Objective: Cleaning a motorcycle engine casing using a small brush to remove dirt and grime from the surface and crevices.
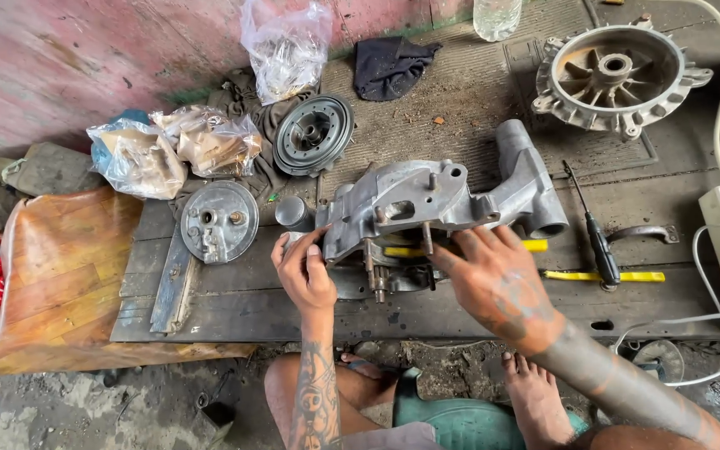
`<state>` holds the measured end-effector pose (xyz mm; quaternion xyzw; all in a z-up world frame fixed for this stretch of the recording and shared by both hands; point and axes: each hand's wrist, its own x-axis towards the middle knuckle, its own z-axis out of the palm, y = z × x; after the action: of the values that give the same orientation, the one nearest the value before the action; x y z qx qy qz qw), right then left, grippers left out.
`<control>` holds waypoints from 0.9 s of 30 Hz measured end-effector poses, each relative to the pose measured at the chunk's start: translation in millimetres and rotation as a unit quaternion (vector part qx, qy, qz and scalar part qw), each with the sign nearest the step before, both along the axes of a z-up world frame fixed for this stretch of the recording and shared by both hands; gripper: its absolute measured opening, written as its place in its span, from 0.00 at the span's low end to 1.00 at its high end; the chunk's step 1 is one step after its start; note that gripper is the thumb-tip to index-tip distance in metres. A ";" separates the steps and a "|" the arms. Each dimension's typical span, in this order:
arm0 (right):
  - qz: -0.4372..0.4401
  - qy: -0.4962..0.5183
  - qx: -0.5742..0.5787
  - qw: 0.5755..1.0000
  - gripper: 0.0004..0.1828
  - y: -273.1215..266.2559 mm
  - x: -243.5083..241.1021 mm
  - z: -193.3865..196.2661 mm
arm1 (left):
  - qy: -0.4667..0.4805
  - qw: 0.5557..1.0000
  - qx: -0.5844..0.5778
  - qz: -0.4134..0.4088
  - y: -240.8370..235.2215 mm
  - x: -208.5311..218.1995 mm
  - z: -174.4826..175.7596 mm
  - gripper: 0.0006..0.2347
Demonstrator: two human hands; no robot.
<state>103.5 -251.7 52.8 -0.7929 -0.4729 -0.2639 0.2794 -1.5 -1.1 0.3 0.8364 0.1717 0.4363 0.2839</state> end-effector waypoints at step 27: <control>-0.065 0.190 0.036 0.979 0.17 -68.9 24.9 -9.9 | 0.039 0.998 0.052 -0.016 -4.1 -7.1 5.5 0.19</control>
<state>128.4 -320.6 43.0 -0.8471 -0.3483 -0.1429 0.3751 -8.6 -5.2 5.8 0.8690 0.1463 0.4072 0.2400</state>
